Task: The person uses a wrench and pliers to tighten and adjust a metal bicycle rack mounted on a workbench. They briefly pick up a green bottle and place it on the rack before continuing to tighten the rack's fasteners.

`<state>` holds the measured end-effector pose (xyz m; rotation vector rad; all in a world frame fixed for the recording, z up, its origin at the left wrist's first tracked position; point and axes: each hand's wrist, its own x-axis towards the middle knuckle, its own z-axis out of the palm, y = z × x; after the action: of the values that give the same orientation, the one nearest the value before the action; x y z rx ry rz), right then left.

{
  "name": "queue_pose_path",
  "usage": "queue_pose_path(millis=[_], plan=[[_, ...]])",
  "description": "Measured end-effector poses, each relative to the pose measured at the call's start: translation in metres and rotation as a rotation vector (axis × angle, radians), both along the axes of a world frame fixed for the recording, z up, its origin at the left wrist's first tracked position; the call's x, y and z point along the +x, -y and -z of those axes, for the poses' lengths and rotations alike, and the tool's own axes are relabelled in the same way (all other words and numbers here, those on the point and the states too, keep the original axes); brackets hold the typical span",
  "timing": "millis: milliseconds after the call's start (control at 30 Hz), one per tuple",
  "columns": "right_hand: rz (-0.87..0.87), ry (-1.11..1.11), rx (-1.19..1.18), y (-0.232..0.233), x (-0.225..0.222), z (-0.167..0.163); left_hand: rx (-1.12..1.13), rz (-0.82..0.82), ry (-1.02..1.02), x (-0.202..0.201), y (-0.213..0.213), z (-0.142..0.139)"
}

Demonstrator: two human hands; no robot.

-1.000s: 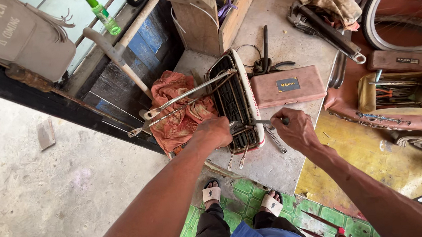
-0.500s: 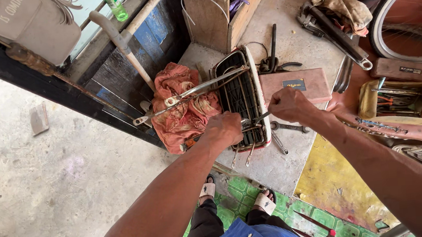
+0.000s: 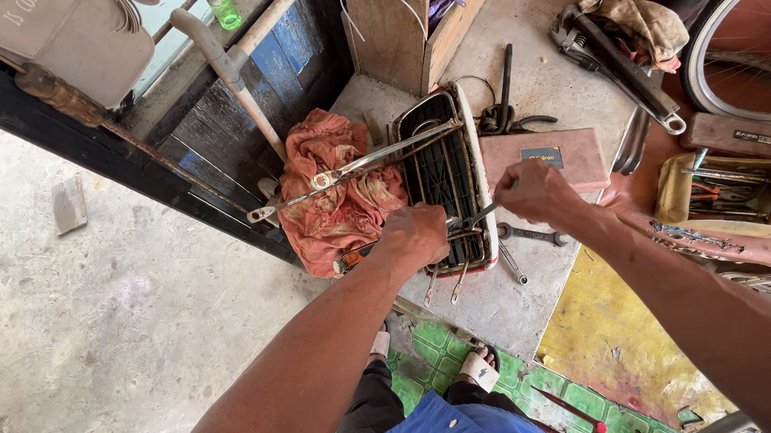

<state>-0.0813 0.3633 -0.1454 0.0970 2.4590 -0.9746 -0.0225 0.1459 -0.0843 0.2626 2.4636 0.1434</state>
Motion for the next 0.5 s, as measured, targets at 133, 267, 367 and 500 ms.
queue_pose_path(millis=[133,267,367,500], plan=[[-0.103,-0.035,0.047,0.007,-0.016,-0.001,0.004,0.017,-0.028,-0.001,0.0,0.001],[-0.182,-0.041,0.12,0.019,-0.031,0.003,0.013,0.008,-0.04,-0.001,-0.001,0.006],[-0.219,-0.109,0.199,0.027,-0.036,0.002,0.017,0.023,-0.051,-0.001,0.001,0.01],[-0.254,-0.21,0.24,0.035,-0.033,-0.006,0.038,0.011,-0.097,-0.001,0.005,0.014]])
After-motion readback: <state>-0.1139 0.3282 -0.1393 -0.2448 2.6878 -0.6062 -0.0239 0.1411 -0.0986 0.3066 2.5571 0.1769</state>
